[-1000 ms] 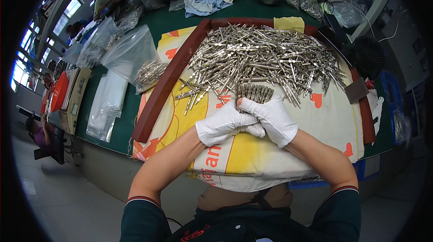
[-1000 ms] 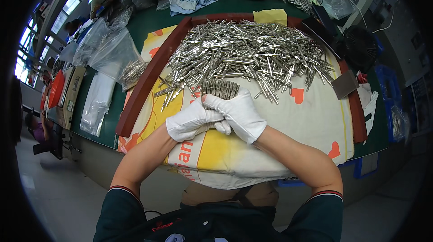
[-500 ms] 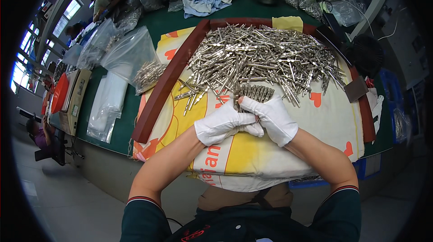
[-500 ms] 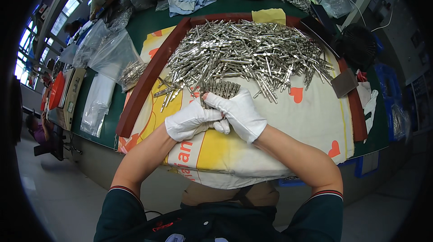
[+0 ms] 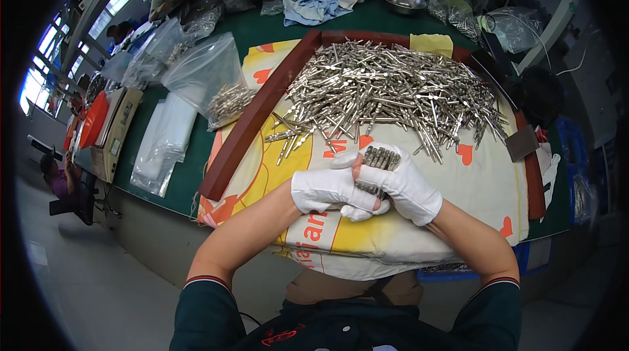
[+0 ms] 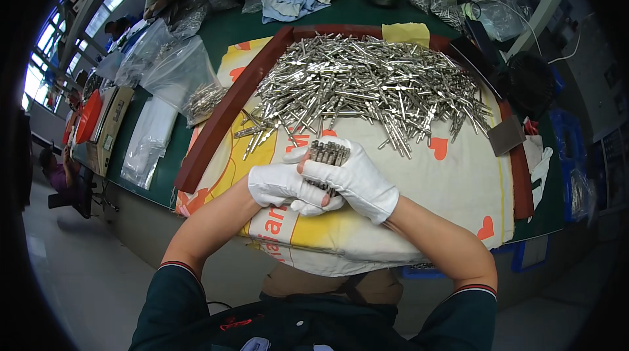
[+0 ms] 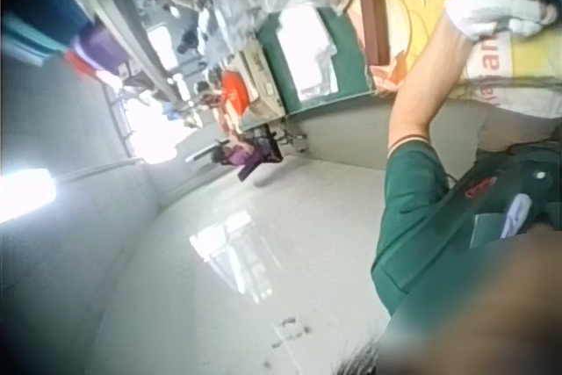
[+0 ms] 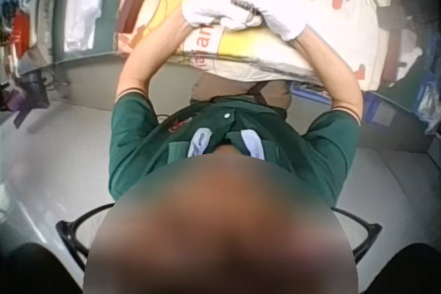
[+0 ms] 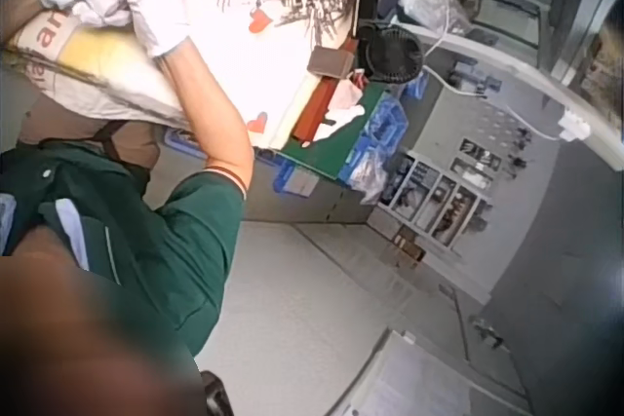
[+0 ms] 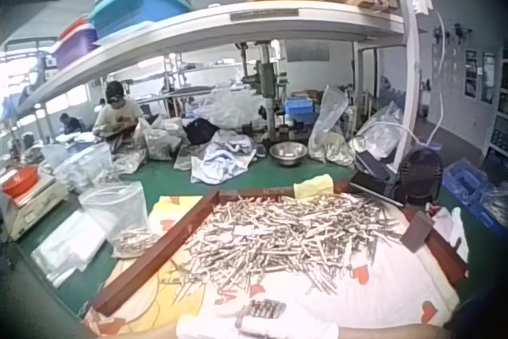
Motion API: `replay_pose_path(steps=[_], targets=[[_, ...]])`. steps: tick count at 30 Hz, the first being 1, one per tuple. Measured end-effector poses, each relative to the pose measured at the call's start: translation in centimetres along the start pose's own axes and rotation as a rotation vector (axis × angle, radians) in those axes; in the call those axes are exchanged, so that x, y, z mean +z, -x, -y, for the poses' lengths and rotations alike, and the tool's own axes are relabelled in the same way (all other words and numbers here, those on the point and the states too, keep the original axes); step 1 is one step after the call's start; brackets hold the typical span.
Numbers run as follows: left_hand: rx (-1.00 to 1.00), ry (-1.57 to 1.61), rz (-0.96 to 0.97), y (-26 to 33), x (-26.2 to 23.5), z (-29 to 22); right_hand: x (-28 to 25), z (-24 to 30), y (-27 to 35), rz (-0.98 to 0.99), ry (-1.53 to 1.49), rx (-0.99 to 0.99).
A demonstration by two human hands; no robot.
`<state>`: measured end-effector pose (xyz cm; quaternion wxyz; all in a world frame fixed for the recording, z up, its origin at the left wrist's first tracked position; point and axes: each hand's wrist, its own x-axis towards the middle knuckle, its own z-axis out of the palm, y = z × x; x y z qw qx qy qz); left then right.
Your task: Sorting, aligning, and inspecting small metal pins at a factory workbench before packaging them.
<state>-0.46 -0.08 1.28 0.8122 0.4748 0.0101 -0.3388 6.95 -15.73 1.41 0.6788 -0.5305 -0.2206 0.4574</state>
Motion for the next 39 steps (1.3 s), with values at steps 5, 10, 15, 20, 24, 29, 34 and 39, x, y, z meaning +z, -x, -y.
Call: replay_pose_path(steps=[5,10,15,20,24,29,34,39], targets=[[-0.092,0.091,0.005,0.4,-0.3,1.1,0.5,0.2,-0.5,-0.159,-0.006,-0.342],[-0.159,-0.468,-0.081,8.8,2.4,-2.9,-1.4,-2.7,0.1,-0.094,0.426,-0.171],[0.592,-0.846,-0.934,18.2,-0.1,-7.9,-0.7,-2.5,0.5,-0.069,0.324,-0.140],[0.579,-1.770,-1.330,23.7,-5.9,-11.1,3.1,5.5,-2.6,0.145,0.462,-0.122],[0.685,-1.789,-1.105,23.5,-8.4,-11.3,9.3,12.0,-9.7,0.299,0.572,-0.268],[0.286,-1.893,-1.383,21.8,-7.9,-12.0,14.9,15.3,-19.7,0.477,0.621,-0.547],[0.345,-1.941,-1.448,21.5,-8.6,-11.0,17.4,14.8,-25.1,0.673,0.867,-0.378],[0.571,-1.933,-1.269,22.9,-9.4,-10.2,18.6,14.3,-26.9,0.765,0.992,0.019]])
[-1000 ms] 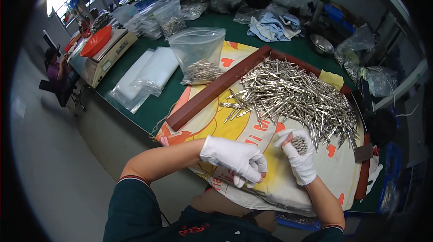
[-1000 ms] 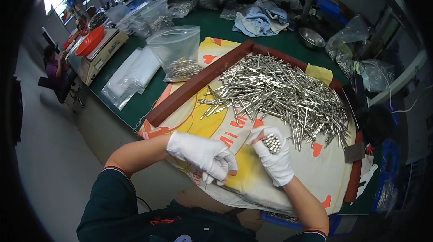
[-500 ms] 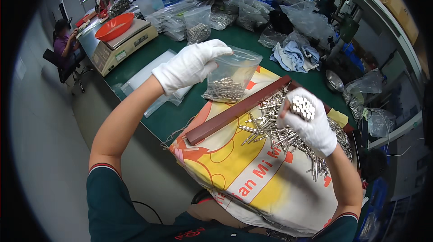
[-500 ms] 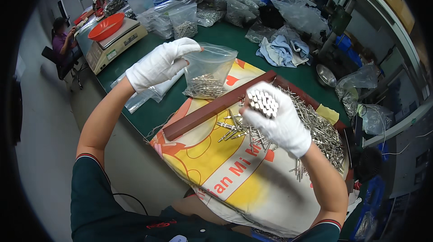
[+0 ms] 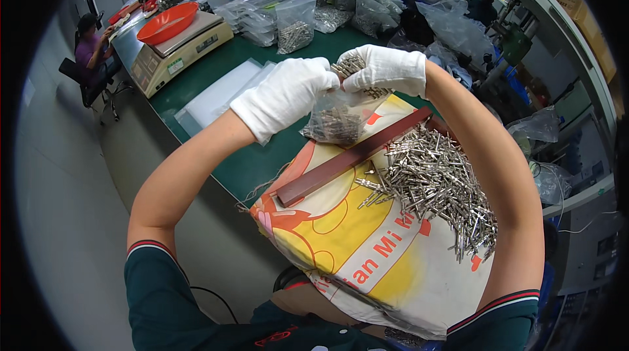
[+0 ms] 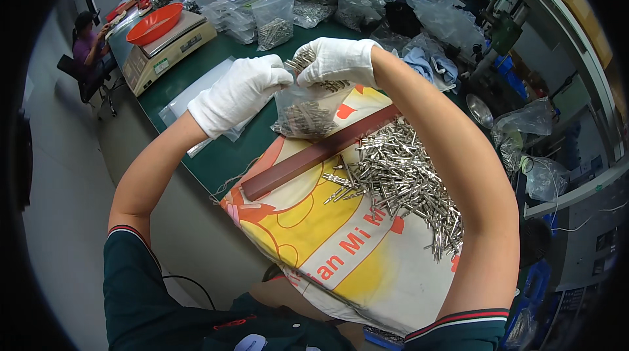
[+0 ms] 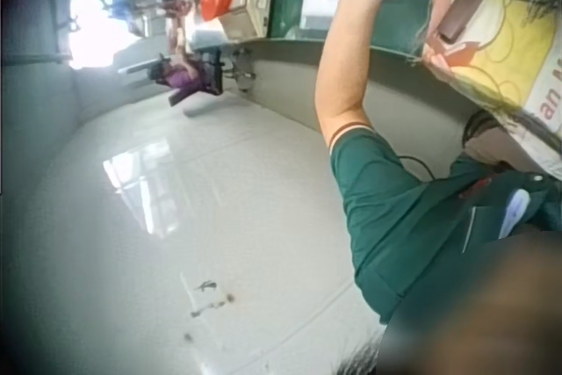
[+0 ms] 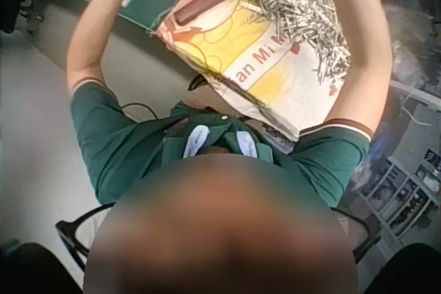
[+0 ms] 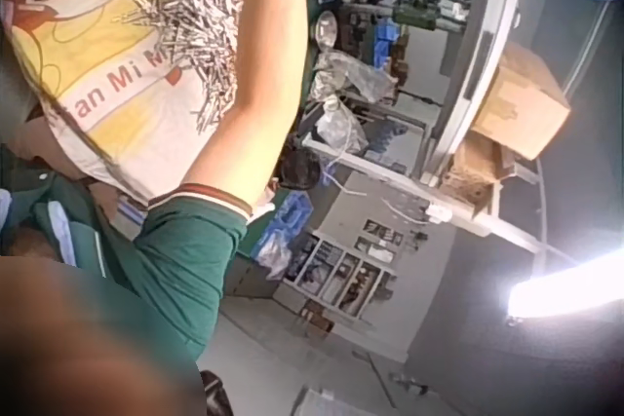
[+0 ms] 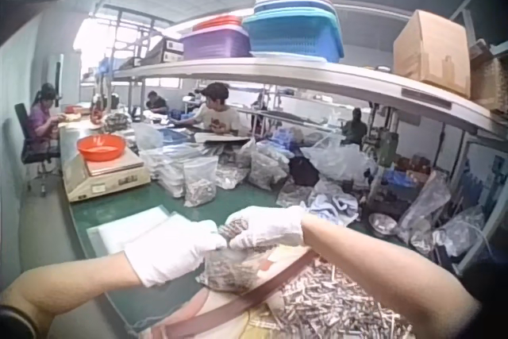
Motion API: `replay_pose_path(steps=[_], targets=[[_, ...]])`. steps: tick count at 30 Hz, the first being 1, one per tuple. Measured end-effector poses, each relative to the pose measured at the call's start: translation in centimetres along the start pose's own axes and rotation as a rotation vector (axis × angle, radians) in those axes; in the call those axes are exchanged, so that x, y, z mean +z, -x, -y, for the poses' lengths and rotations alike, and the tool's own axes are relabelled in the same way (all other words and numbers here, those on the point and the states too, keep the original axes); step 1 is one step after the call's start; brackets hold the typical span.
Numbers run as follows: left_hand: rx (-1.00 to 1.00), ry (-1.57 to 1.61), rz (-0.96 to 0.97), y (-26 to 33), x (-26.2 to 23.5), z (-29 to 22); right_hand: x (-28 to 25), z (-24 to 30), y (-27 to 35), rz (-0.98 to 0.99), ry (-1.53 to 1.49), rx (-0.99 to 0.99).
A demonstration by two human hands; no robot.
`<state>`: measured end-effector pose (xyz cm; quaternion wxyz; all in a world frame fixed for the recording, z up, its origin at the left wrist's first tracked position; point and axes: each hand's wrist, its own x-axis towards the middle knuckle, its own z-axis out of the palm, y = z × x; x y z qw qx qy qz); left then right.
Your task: Sorting, aligning, and inspecting small metal pins at a factory workbench before packaging them.
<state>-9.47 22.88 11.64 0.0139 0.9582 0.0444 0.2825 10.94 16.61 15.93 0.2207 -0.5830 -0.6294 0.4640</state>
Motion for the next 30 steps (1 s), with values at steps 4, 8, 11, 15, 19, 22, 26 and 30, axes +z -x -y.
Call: replay_pose_path(steps=[4,8,11,15,19,22,26,30], targets=[[0.095,-0.009,0.036,-0.9,-0.6,-1.2,-1.2,2.0,-2.0,0.303,0.509,0.283],[0.139,0.026,0.046,-0.3,-0.1,-0.5,2.0,0.8,-5.3,0.247,1.304,0.265],[0.175,0.083,0.026,-0.1,0.2,-0.5,1.4,-1.4,-6.0,0.268,1.195,0.122],[0.140,0.069,0.064,1.2,-0.3,0.3,3.7,-0.2,-4.5,0.243,0.906,-0.054],[0.181,0.063,0.064,0.3,-0.6,-0.6,3.7,-1.8,-5.1,0.182,1.092,0.306],[0.201,0.030,0.030,0.3,-0.5,-0.6,3.5,-1.7,-5.5,0.091,1.030,0.300],[0.193,0.041,0.041,0.4,-0.6,-0.4,3.4,-2.0,-4.9,0.159,0.945,0.148],[0.161,0.019,0.070,0.4,-0.9,-0.2,2.8,-1.1,-3.1,0.228,0.692,-0.110]])
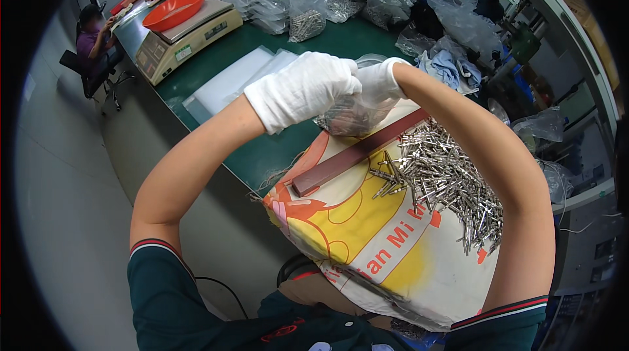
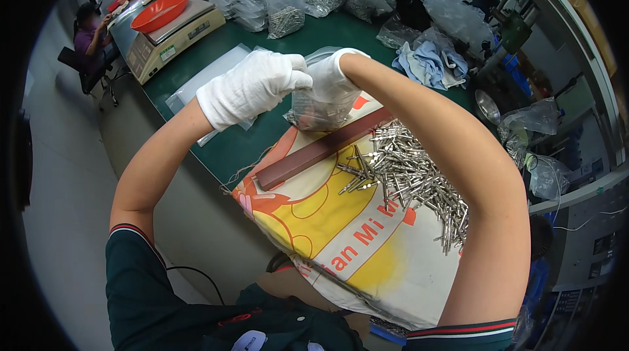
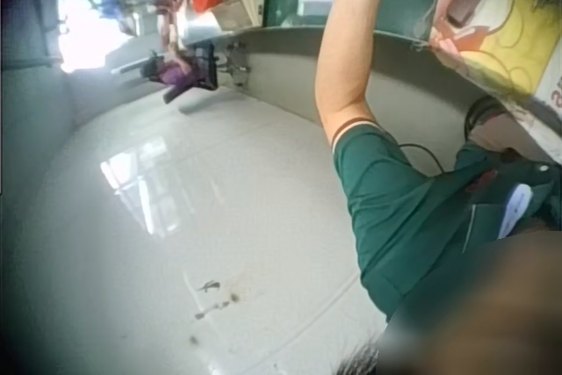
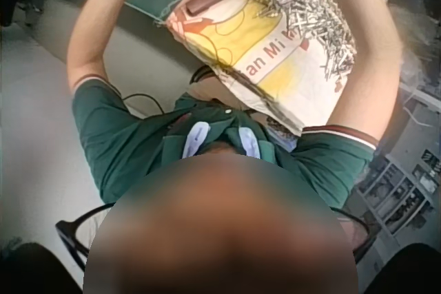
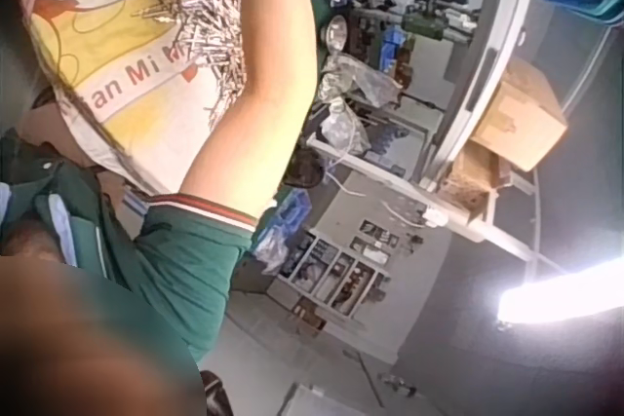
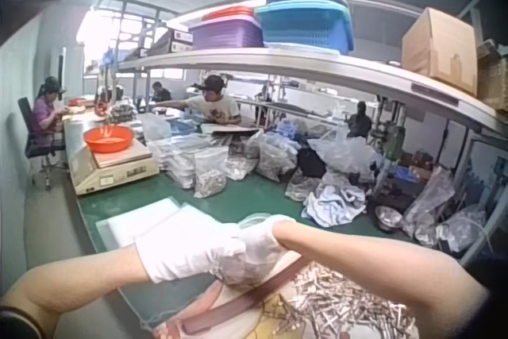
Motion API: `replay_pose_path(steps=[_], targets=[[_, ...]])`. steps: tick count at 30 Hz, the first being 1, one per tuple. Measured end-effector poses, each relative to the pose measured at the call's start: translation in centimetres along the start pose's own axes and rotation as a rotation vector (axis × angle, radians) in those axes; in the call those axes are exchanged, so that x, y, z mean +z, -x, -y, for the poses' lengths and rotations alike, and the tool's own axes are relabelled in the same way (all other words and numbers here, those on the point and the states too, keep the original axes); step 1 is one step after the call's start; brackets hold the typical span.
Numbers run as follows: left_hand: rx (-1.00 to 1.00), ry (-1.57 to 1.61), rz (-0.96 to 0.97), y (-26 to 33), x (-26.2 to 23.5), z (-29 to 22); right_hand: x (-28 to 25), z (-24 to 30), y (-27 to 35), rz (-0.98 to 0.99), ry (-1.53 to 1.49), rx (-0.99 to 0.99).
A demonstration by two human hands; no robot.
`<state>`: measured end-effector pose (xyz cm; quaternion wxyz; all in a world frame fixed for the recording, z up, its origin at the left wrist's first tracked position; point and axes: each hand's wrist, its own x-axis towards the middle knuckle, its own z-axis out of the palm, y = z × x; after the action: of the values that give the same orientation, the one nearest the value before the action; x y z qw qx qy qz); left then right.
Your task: Sorting, aligning, and inspecting small metal pins at a factory workbench before packaging them.
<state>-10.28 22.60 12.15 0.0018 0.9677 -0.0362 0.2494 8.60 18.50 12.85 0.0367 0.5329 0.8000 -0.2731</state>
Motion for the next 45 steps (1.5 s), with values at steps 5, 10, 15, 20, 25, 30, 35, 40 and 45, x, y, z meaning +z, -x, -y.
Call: replay_pose_path(steps=[5,10,15,20,25,30,35,40,45], targets=[[-0.105,0.033,0.134,-0.3,-1.4,0.1,-3.3,0.4,4.0,0.072,-0.175,0.129],[-0.112,0.099,0.267,-1.6,-1.3,1.9,-2.3,3.0,7.3,-0.029,0.517,0.221],[-0.150,0.141,0.281,-3.5,-1.8,4.1,-2.3,-1.8,8.1,-0.452,0.607,0.109],[-0.190,0.129,0.100,-2.3,-2.4,5.0,-3.8,-1.0,8.5,-0.646,0.614,-0.065],[-0.364,0.050,0.347,-4.3,-3.1,3.9,-2.4,-2.5,8.1,-0.695,0.637,-0.069],[-0.151,-0.029,0.318,-4.3,-1.5,5.3,-1.5,-2.9,8.4,-0.665,0.651,-0.041],[-0.233,-0.065,0.453,-3.4,-1.6,3.2,0.7,-2.5,8.4,-0.738,0.619,-0.107],[-0.502,0.284,0.289,-5.0,-3.3,2.2,-0.7,-1.4,7.9,-0.674,0.506,0.065],[-0.552,-0.139,0.011,-5.9,-1.7,2.9,-1.0,-0.6,6.5,-0.795,0.440,0.125]])
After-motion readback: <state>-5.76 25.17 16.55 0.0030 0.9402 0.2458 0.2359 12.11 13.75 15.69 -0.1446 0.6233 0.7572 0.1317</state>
